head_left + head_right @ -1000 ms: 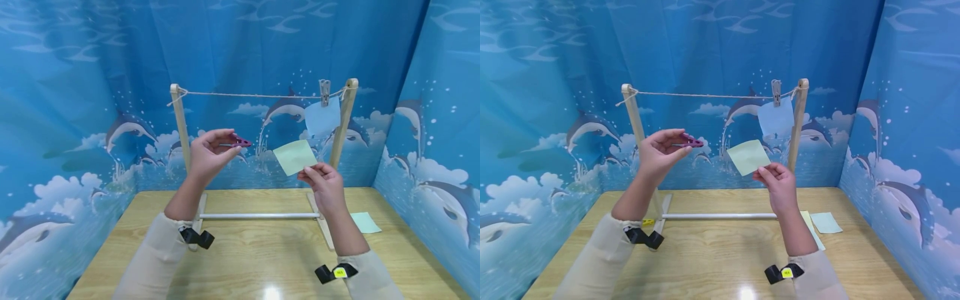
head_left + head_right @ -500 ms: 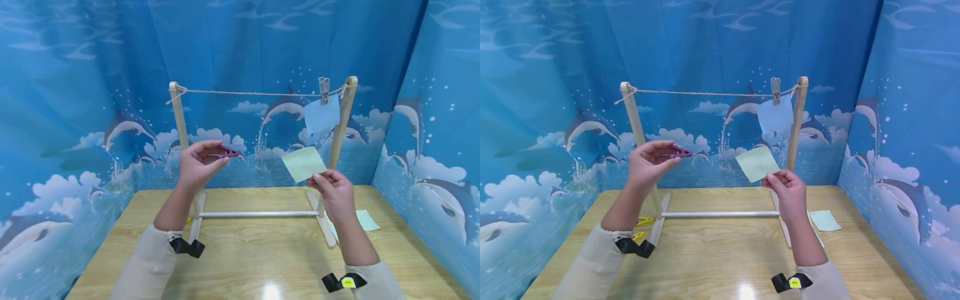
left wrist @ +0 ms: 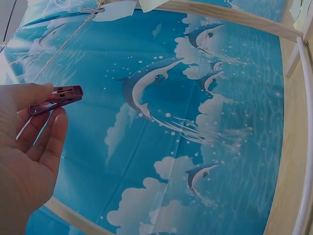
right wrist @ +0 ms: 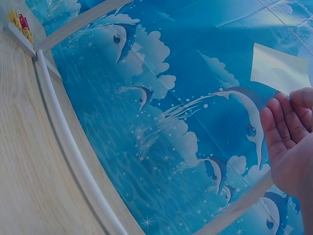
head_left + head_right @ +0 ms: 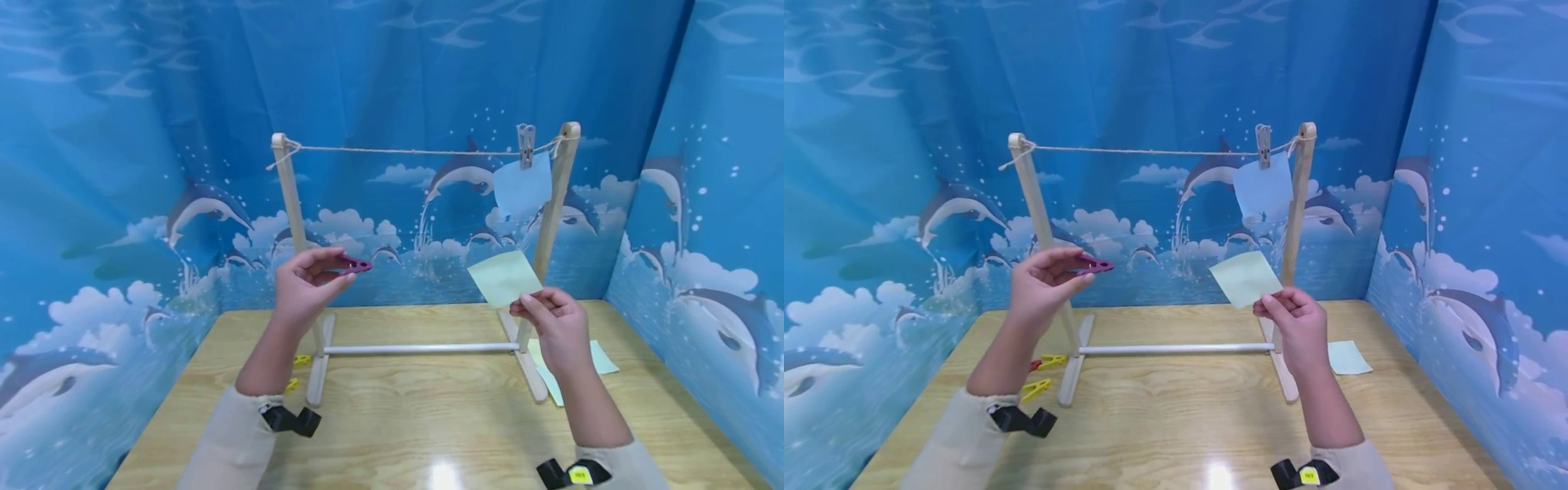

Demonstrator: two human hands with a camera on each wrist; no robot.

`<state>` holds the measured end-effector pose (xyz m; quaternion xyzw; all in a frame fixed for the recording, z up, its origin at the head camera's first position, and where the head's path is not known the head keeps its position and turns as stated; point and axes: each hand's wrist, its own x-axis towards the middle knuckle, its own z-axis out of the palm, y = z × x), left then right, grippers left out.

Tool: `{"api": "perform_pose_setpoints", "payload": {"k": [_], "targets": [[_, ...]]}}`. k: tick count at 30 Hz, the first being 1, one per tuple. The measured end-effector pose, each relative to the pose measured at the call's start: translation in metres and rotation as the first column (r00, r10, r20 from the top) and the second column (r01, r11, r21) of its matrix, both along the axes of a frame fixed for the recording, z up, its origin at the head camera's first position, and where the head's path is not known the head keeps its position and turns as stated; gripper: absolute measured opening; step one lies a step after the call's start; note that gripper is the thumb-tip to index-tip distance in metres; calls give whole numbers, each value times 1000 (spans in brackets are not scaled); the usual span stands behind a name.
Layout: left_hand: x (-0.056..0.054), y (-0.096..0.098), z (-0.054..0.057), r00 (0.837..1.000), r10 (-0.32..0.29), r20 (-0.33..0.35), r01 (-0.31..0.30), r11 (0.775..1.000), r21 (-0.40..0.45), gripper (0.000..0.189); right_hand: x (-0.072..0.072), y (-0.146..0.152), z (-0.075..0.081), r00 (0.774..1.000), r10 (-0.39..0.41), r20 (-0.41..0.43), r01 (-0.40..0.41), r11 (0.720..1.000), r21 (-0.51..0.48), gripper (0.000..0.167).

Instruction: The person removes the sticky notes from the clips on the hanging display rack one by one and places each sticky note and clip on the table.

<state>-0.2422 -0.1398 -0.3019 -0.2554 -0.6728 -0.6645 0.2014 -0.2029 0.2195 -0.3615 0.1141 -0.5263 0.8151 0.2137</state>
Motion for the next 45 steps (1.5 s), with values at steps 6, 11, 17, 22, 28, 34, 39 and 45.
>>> {"api": "perform_pose_setpoints", "payload": {"k": [6, 11, 17, 22, 28, 34, 39, 45], "targets": [[5, -10, -8, 999, 15, 34, -15, 1000, -15, 35, 3, 5, -5, 999, 9, -47, -10, 1000, -15, 15], [10, -18, -15, 995, 52, 82, -50, 999, -22, 36, 7, 9, -10, 999, -1, -37, 0, 1000, -24, 17], [16, -26, -23, 989, 89, 115, -90, 996, 6, 35, 11, 15, -17, 999, -17, -29, 17, 1000, -22, 17], [18, -32, -33, 984, 99, 151, -105, 994, 33, 36, 16, 20, -23, 999, -20, -34, 19, 999, -38, 16], [23, -39, -44, 960, 125, 250, -136, 990, 28, 40, 21, 27, -30, 999, -30, -33, 28, 997, -69, 16], [27, -47, -53, 947, 125, 295, -144, 988, 45, 46, 24, 34, -38, 998, -4, -70, -4, 993, -114, 19], [31, -54, -59, 924, 148, 353, -170, 985, 33, 44, 29, 40, -44, 996, 14, -89, -25, 993, -117, 20], [34, -58, -65, 899, 184, 397, -199, 980, -3, 42, 33, 46, -51, 995, 33, -93, -45, 991, -128, 21]]}}
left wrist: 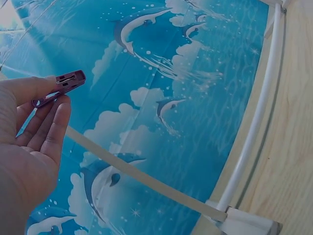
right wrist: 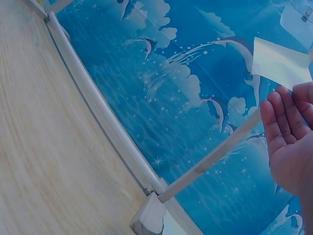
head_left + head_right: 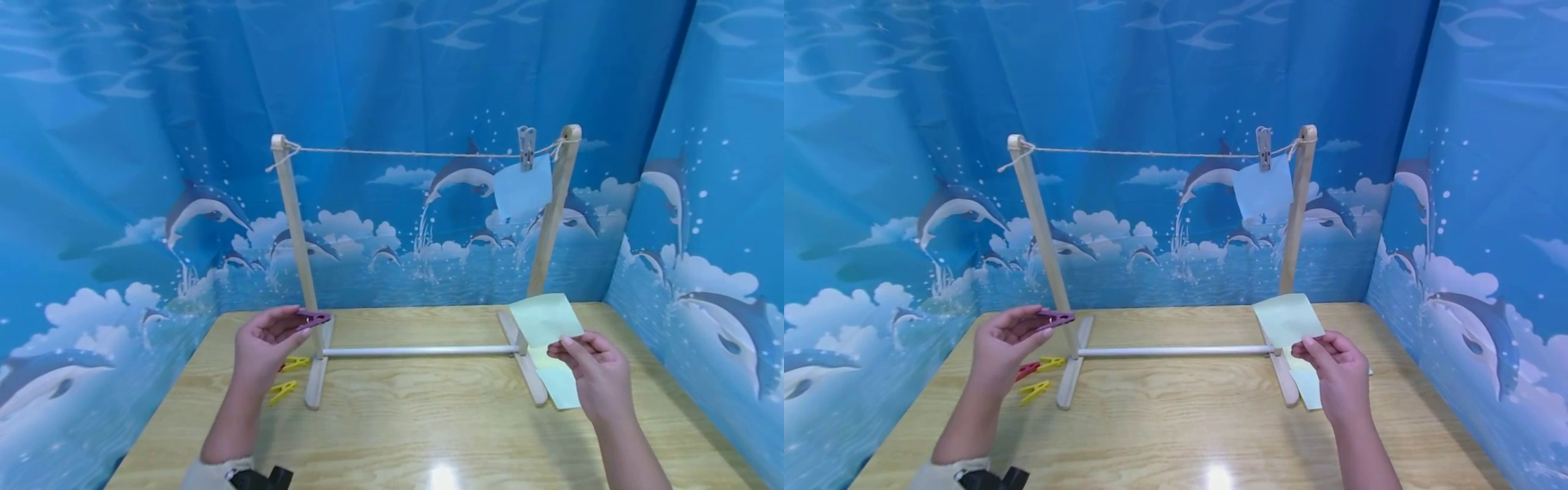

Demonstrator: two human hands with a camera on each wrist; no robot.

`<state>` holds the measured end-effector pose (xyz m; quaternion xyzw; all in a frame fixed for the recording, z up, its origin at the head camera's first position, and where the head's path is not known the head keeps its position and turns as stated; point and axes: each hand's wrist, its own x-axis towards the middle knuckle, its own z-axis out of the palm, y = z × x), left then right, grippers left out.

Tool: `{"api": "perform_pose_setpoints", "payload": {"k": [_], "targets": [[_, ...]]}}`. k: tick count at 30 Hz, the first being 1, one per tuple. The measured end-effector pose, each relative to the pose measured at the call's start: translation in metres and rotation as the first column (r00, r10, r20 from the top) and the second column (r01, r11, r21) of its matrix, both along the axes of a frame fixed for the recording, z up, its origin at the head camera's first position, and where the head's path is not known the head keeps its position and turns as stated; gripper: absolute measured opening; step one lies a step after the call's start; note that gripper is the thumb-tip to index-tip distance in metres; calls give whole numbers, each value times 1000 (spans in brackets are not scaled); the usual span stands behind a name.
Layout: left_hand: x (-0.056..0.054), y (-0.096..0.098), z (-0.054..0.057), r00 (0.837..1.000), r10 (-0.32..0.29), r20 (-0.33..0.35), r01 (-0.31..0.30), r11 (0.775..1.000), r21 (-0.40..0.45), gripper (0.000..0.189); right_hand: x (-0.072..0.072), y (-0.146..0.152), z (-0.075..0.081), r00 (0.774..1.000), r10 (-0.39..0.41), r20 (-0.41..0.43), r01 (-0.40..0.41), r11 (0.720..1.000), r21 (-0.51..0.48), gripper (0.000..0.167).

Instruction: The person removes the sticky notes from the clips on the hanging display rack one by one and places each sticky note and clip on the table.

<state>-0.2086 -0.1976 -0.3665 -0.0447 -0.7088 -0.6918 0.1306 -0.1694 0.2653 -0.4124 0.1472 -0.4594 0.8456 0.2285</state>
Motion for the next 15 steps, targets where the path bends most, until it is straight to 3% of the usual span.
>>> {"api": "perform_pose_setpoints", "payload": {"k": [9, 15], "targets": [[5, -7, -9, 999, 24, 27, -24, 1000, 2, 44, 3, 7, -13, 996, 49, -79, -54, 996, -64, 25], [8, -13, -17, 996, 58, 73, -58, 998, 7, 42, 6, 11, -19, 999, 19, -51, -23, 998, -62, 25]]}}
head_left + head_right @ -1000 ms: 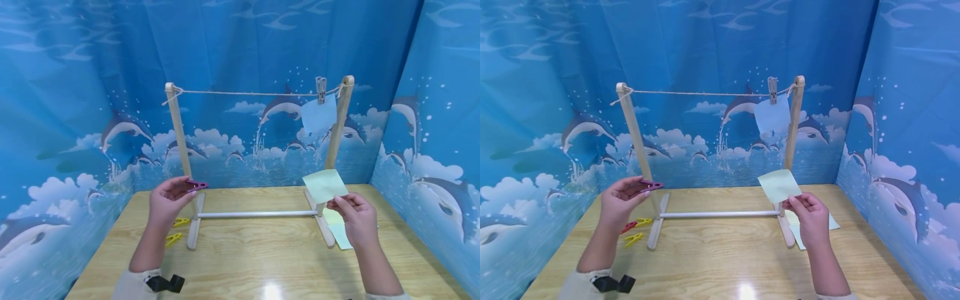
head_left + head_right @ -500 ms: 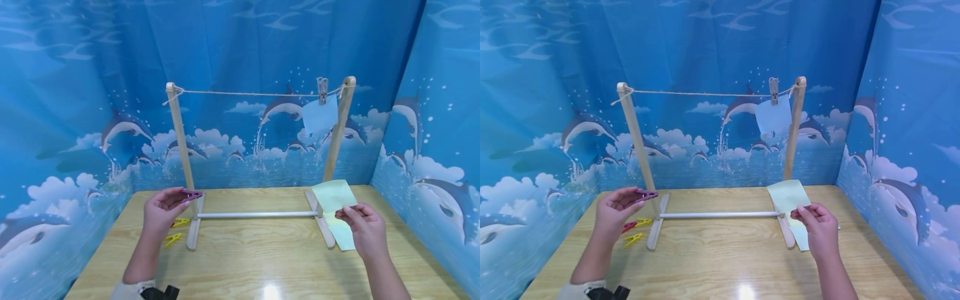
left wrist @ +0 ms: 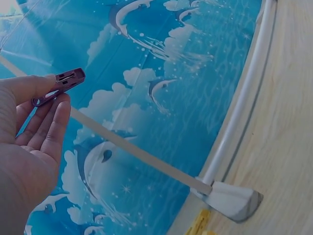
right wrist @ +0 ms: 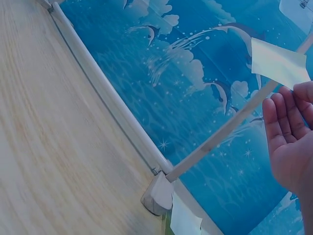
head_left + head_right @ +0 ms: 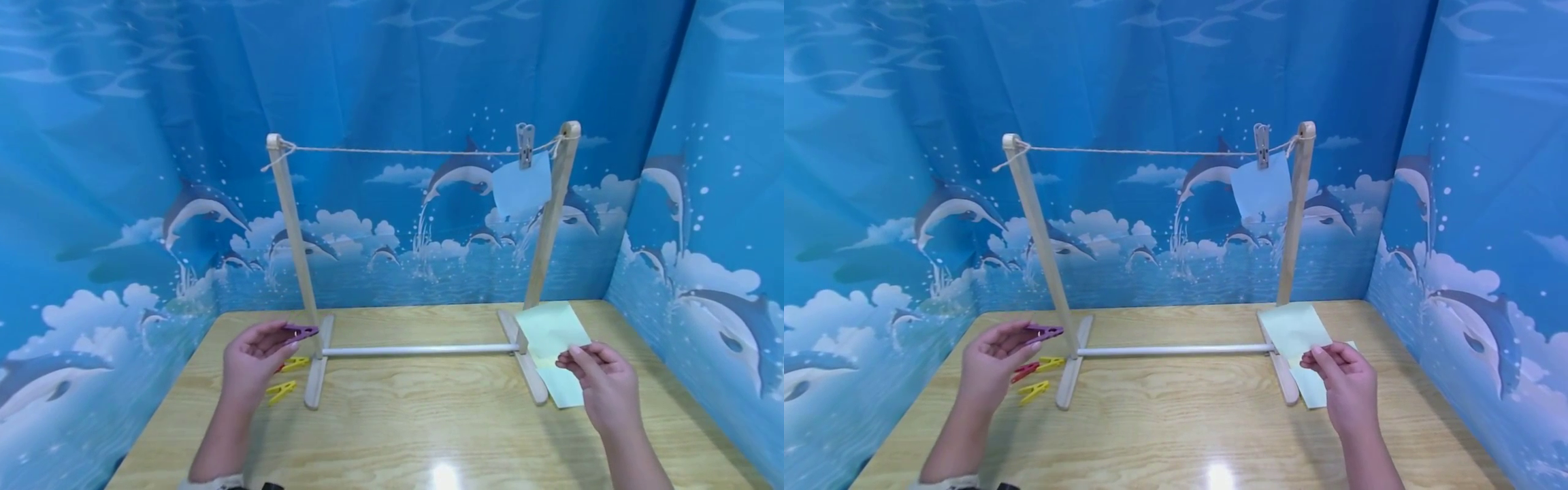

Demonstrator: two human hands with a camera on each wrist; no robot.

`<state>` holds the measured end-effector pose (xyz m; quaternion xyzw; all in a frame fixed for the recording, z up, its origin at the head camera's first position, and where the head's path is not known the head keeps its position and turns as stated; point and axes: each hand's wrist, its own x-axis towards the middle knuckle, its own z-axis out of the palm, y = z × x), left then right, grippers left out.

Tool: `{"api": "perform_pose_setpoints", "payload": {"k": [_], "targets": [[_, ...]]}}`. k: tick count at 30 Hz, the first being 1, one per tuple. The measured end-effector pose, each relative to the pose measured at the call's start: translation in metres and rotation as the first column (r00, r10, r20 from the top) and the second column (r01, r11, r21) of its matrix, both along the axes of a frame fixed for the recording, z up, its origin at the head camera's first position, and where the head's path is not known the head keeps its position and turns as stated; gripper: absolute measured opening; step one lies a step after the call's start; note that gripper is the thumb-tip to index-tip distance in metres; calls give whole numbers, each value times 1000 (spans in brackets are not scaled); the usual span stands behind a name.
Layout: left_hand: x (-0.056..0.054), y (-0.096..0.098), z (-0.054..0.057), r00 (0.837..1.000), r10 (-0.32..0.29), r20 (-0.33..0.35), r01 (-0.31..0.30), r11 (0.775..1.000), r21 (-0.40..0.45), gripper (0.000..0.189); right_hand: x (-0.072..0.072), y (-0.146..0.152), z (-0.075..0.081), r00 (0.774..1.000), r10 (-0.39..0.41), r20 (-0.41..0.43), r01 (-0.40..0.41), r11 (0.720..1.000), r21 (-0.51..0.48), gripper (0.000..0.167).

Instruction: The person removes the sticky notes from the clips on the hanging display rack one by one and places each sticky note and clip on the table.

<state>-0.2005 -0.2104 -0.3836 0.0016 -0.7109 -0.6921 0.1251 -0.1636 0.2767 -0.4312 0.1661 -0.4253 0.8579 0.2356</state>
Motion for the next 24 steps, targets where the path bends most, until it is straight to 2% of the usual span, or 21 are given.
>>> {"api": "perform_pose_setpoints", "payload": {"k": [5, 12, 17, 24], "targets": [[3, -6, -8, 1000, 9, -4, -9, 1000, 28, 40, 5, 5, -4, 998, -35, 47, 36, 999, -14, 24], [8, -18, -20, 1000, 25, 0, -25, 995, 98, 40, 10, 15, -11, 998, -19, 67, 22, 999, -39, 26], [12, -28, -29, 999, 42, 16, -44, 990, 134, 38, 13, 21, -16, 997, -25, 67, 26, 1000, -15, 25], [18, -37, -40, 997, 65, 36, -69, 986, 150, 38, 18, 28, -22, 992, -77, 101, 75, 997, 26, 23]]}}
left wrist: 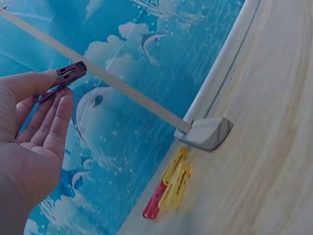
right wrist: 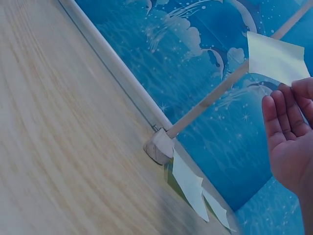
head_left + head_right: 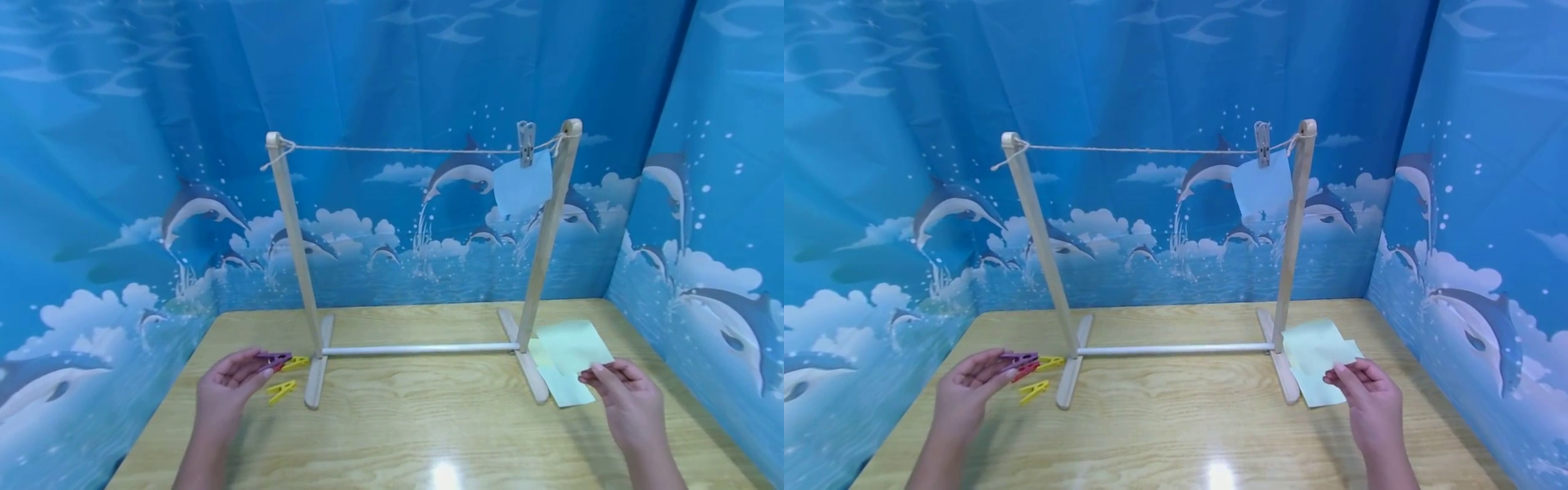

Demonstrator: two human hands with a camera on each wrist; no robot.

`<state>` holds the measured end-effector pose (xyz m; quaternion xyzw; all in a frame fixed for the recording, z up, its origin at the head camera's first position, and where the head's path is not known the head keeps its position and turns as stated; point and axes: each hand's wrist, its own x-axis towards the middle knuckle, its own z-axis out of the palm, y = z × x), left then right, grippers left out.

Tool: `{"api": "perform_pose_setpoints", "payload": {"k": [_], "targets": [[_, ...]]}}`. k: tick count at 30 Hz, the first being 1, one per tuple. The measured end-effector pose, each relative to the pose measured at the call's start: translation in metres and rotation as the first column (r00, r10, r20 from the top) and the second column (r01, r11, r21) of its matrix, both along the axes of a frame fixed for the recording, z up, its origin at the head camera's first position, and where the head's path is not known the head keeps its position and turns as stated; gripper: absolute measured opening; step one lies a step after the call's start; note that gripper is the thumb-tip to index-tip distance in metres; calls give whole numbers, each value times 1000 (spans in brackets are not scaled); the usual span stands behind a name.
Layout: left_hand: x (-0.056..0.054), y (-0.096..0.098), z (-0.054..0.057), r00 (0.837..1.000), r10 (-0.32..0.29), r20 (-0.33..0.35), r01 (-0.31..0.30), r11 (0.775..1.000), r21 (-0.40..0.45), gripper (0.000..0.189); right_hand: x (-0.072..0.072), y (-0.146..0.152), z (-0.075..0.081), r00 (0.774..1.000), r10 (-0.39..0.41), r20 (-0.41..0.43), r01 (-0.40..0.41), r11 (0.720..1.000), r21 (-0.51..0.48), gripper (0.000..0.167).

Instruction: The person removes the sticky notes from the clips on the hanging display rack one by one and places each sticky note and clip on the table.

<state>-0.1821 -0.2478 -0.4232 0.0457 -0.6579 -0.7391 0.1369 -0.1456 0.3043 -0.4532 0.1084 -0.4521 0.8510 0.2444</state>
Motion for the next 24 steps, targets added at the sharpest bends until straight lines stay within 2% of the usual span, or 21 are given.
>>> {"api": "perform_pose_setpoints", "payload": {"k": [2, 8, 10, 15, 17, 24], "targets": [[2, -3, -3, 1000, 4, 1, -4, 1000, 7, 36, 1, 1, -1, 1000, -7, 1, 7, 1000, -2, 23], [4, -9, -15, 997, 2, -81, -1, 1000, 20, 39, 4, 7, -10, 1000, 9, -15, -9, 1000, -17, 26], [5, -12, -19, 997, -3, -76, 4, 1000, 17, 39, 5, 9, -13, 1000, 11, -19, -12, 1000, -24, 26], [6, -21, -28, 999, -2, -42, 4, 999, 39, 39, 10, 16, -19, 999, -21, 46, 21, 1000, 1, 24], [5, -24, -32, 999, 0, -52, 3, 999, 52, 40, 11, 19, -21, 998, -26, 62, 26, 1000, 0, 23], [8, -36, -43, 997, -4, -71, 9, 998, 61, 38, 17, 32, -31, 999, 41, -6, -41, 997, -64, 24]]}}
